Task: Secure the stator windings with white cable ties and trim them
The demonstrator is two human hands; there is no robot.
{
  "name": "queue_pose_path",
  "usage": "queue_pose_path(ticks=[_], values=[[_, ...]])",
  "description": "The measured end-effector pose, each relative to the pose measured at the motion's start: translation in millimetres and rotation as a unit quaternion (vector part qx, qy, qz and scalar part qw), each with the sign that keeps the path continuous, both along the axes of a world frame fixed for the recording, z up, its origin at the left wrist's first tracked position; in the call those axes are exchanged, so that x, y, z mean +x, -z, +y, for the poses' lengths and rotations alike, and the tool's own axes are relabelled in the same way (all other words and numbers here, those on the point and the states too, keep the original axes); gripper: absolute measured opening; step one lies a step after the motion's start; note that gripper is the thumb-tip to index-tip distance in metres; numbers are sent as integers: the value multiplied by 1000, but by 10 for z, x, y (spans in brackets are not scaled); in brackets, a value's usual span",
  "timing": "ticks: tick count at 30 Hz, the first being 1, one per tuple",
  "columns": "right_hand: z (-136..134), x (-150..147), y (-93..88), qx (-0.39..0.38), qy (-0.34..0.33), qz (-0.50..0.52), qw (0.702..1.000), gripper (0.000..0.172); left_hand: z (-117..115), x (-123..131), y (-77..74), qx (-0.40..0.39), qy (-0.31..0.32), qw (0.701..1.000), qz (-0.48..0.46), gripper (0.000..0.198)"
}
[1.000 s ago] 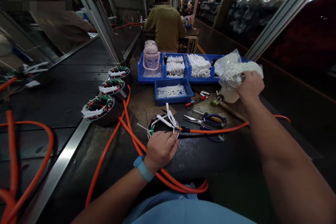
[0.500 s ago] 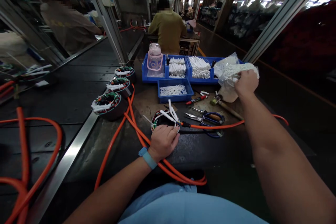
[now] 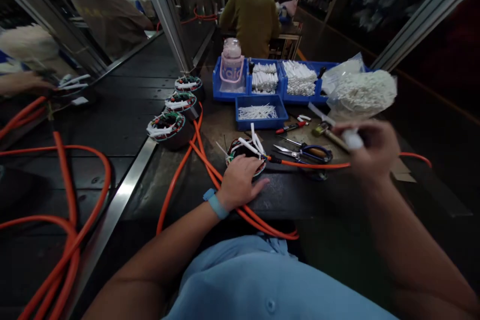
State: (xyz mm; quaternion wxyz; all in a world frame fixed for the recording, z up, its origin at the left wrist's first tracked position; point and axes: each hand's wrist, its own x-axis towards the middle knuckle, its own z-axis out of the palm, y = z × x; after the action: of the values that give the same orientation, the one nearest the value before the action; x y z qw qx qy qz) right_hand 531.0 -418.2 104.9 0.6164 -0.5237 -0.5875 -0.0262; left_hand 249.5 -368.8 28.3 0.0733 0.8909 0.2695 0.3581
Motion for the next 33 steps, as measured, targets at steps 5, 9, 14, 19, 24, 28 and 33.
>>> queue_pose_path(ticks=[5, 9, 14, 19, 24, 28, 33], values=[[-886, -678, 640, -146, -218, 23, 965, 11, -53, -282, -121, -143, -23, 969, -202, 30], [-1068, -781, 986, -161, -227, 64, 958, 6, -38, -341, -162, -167, -4, 976, -139, 32], [-1060, -795, 1125, -169, -247, 63, 952, 11, -11, -308, -182, -132, 21, 988, -74, 39], [-1086, -794, 1174, -179, -251, 69, 949, 12, -1, -319, -172, -84, 0, 996, -22, 42], [-910, -804, 1158, -196, -254, 63, 945, 5, 21, -218, -234, -42, -68, 992, 100, 38], [-510, -917, 1063, -233, -241, 14, 942, 6, 46, -46, -252, -58, -100, 984, 134, 36], [-97, -1107, 957, -254, -224, 118, 934, 7, 101, 64, -201, -64, -21, 997, 22, 19]])
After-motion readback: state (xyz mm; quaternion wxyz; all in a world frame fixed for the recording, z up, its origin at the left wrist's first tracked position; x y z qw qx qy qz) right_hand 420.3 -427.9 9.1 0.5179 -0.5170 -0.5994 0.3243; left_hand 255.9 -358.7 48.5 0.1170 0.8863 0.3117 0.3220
